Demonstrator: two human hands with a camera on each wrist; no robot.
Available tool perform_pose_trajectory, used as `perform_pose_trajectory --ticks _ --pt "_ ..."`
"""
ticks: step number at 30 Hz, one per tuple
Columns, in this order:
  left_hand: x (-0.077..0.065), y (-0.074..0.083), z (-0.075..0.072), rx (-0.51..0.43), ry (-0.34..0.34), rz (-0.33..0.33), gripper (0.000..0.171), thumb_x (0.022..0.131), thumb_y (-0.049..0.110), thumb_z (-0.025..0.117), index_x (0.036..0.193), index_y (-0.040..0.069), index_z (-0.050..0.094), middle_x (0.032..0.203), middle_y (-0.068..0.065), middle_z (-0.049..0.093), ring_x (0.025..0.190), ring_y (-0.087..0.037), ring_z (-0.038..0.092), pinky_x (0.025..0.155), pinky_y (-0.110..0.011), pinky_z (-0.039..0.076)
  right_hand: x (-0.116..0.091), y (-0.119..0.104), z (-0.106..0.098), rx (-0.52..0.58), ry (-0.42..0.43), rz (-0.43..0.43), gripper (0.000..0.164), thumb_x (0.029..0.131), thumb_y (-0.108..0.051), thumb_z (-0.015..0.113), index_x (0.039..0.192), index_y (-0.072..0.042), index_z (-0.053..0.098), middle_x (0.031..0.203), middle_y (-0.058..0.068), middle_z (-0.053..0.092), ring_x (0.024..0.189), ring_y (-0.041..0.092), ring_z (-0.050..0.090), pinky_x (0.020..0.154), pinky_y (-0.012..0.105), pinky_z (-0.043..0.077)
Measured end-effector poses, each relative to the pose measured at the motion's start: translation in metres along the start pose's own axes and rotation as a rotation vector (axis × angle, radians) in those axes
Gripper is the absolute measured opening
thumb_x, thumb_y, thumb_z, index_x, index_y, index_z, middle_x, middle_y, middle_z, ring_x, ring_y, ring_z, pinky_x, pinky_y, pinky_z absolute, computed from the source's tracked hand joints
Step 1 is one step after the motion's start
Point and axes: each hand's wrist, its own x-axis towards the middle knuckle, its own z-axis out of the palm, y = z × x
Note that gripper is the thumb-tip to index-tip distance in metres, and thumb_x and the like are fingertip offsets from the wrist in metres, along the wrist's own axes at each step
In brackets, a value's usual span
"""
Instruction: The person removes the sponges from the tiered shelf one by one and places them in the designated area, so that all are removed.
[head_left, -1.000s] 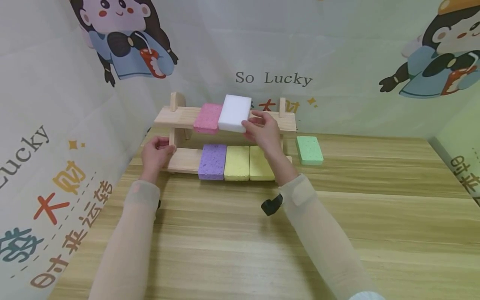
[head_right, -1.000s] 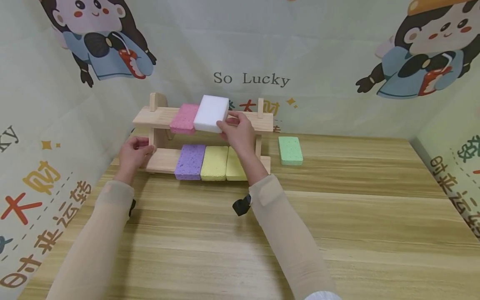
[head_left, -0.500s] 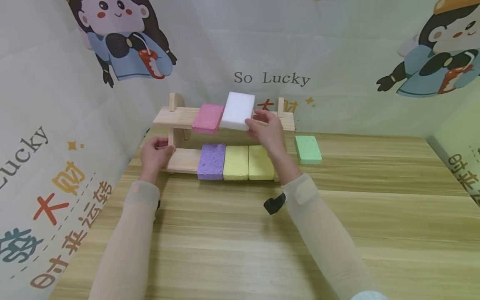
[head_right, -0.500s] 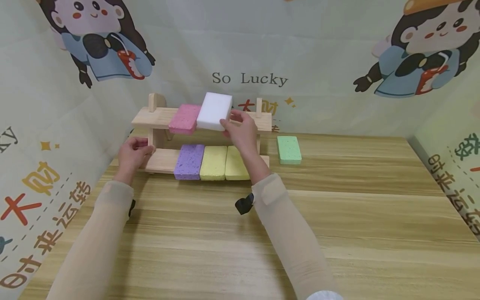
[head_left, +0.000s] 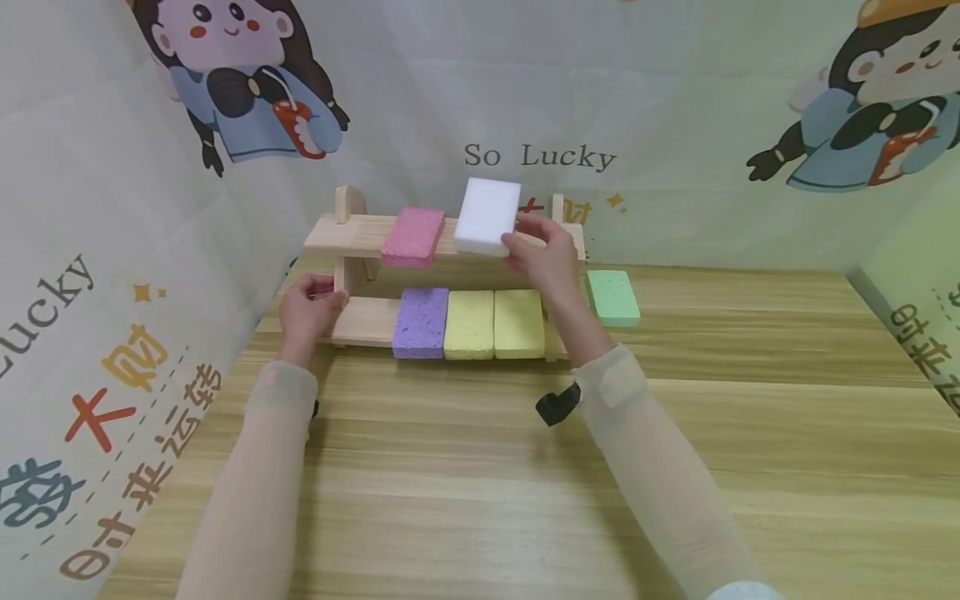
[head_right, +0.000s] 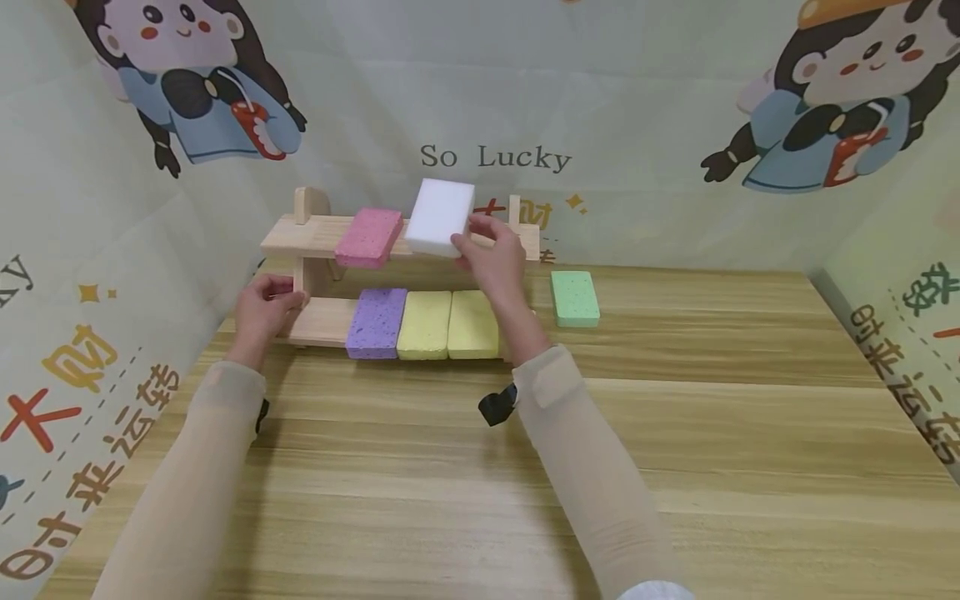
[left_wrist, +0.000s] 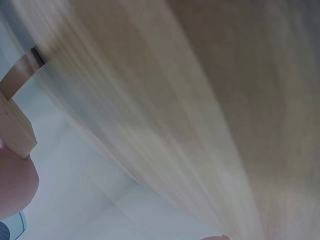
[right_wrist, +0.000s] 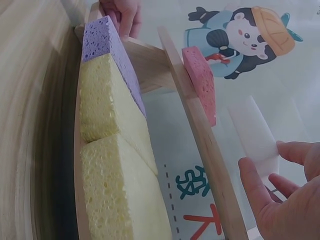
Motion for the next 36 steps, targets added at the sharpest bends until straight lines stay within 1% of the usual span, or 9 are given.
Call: perform_pose_trajectory --ticks 2,6,8,11,14,23,28,32,36 --pt "0.001 -0.001 0.000 -0.001 -0.001 0.002 0.035 0.094 0.015 0.067 0.127 0.005 0.060 0.109 -0.001 0.059 0.090 -0.007 0.052 0.077 -0.017 0.043 0.000 0.000 -0.002 0.002 0.001 -0.002 0.045 0.093 -0.011 0.069 0.136 -0.010 0.057 0.139 0.008 0.058 0.105 0.027 0.069 0.084 0.026 0.059" --pt "0.001 -0.001 0.000 0.001 0.001 -0.003 0.037 0.093 0.016 0.067 0.128 0.005 0.059 0.108 0.000 0.058 0.090 -0.006 0.052 0.078 -0.017 0.043 0.000 0.000 -0.007 0.011 0.004 -0.013 0.044 0.093 -0.009 0.069 0.135 -0.008 0.058 0.138 0.010 0.058 0.091 0.019 0.069 0.083 0.026 0.059" --pt "0.001 -0.001 0.000 0.004 0.001 -0.005 0.037 0.094 0.017 0.066 0.128 0.006 0.059 0.109 0.000 0.059 0.091 -0.007 0.052 0.079 -0.017 0.043 -0.001 -0.001 -0.009 0.022 0.006 -0.016 0.044 0.093 -0.008 0.069 0.135 -0.007 0.058 0.138 0.010 0.058 0.085 0.015 0.067 0.081 0.025 0.059" --pt "0.001 -0.001 0.000 0.007 -0.001 -0.011 0.037 0.094 0.016 0.066 0.129 0.006 0.059 0.113 -0.002 0.059 0.092 -0.008 0.053 0.080 -0.018 0.043 -0.002 -0.002 -0.012 0.038 0.011 -0.014 0.044 0.092 -0.007 0.069 0.135 -0.007 0.058 0.138 0.010 0.058 0.080 0.012 0.066 0.080 0.024 0.059" --pt "0.002 -0.001 0.000 0.009 -0.002 -0.011 0.038 0.094 0.016 0.066 0.130 0.006 0.059 0.116 -0.004 0.060 0.093 -0.008 0.053 0.081 -0.017 0.043 -0.002 -0.003 -0.017 0.043 0.015 -0.012 0.044 0.092 -0.007 0.069 0.135 -0.007 0.057 0.139 0.010 0.057 0.081 0.012 0.065 0.080 0.023 0.059" --pt "0.002 -0.001 0.001 0.021 -0.007 -0.011 0.039 0.094 0.016 0.065 0.131 0.006 0.058 0.126 -0.009 0.060 0.101 -0.014 0.055 0.085 -0.021 0.044 -0.002 -0.002 -0.032 0.051 0.023 0.006 0.047 0.093 -0.009 0.068 0.138 -0.010 0.056 0.140 0.009 0.056 0.088 0.013 0.065 0.089 0.027 0.058" --pt "0.001 -0.002 0.000 0.021 -0.001 0.005 0.038 0.093 0.015 0.066 0.129 0.005 0.059 0.121 -0.008 0.061 0.096 -0.011 0.054 0.081 -0.018 0.043 -0.001 0.002 -0.042 0.074 0.030 0.002 0.048 0.093 -0.008 0.068 0.139 -0.007 0.055 0.141 0.011 0.055 0.085 0.010 0.065 0.085 0.023 0.058" --pt "0.001 -0.002 0.000 0.021 0.003 0.008 0.037 0.093 0.015 0.067 0.128 0.005 0.059 0.114 -0.004 0.061 0.093 -0.009 0.053 0.080 -0.017 0.042 -0.002 0.004 -0.050 0.069 0.037 -0.001 0.047 0.094 -0.008 0.067 0.139 -0.007 0.054 0.142 0.012 0.054 0.088 0.011 0.066 0.085 0.023 0.058" --pt "0.001 -0.002 0.000 0.022 0.004 0.006 0.036 0.093 0.015 0.067 0.127 0.005 0.060 0.112 -0.002 0.060 0.093 -0.009 0.053 0.080 -0.018 0.042 -0.004 0.005 -0.058 0.061 0.057 0.003 0.047 0.094 -0.009 0.066 0.139 -0.008 0.054 0.143 0.011 0.053 0.091 0.012 0.066 0.085 0.022 0.058"
